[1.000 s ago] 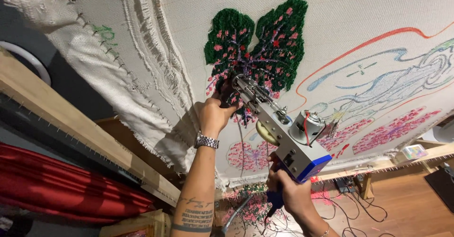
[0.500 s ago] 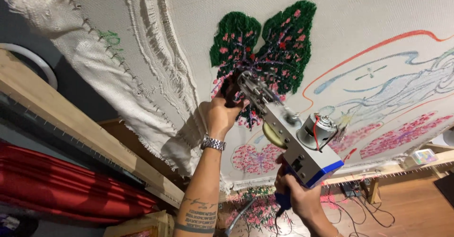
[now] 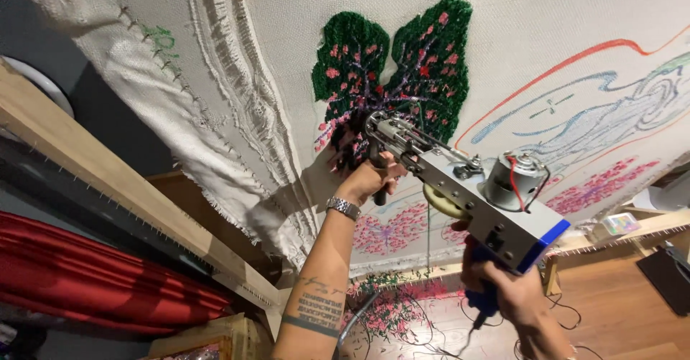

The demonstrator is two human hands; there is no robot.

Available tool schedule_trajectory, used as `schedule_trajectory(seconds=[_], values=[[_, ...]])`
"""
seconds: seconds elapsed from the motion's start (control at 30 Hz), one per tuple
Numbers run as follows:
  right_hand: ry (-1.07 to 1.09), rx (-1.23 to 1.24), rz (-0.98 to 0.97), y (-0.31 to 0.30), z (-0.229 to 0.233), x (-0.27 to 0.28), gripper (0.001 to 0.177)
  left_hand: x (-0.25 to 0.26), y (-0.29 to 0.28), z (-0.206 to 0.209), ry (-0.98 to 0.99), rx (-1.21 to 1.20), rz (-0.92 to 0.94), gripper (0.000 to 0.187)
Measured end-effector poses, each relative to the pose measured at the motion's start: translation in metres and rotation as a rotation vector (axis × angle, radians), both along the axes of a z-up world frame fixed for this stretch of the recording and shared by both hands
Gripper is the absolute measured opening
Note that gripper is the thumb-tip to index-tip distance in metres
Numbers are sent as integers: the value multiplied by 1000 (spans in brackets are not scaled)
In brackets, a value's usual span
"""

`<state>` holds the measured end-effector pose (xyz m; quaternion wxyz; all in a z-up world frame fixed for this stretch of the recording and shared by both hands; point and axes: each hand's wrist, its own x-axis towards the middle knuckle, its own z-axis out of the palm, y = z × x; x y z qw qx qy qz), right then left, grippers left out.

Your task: Using a tufting gun to apply yarn into a design on a vertical rug-tufting frame.

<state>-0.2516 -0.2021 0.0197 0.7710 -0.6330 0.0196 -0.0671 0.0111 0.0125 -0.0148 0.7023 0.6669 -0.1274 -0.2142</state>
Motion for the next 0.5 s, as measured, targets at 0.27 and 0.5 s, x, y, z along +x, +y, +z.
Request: schedule_trajectory(seconds=[0.27,0.5], values=[[-119,69,101,-21,17,-23,47,-44,-5,49,-138,-90,-281,15],[-71,96,60,-14,19,-19,36,-44,-4,45,-278,106,-229,29]])
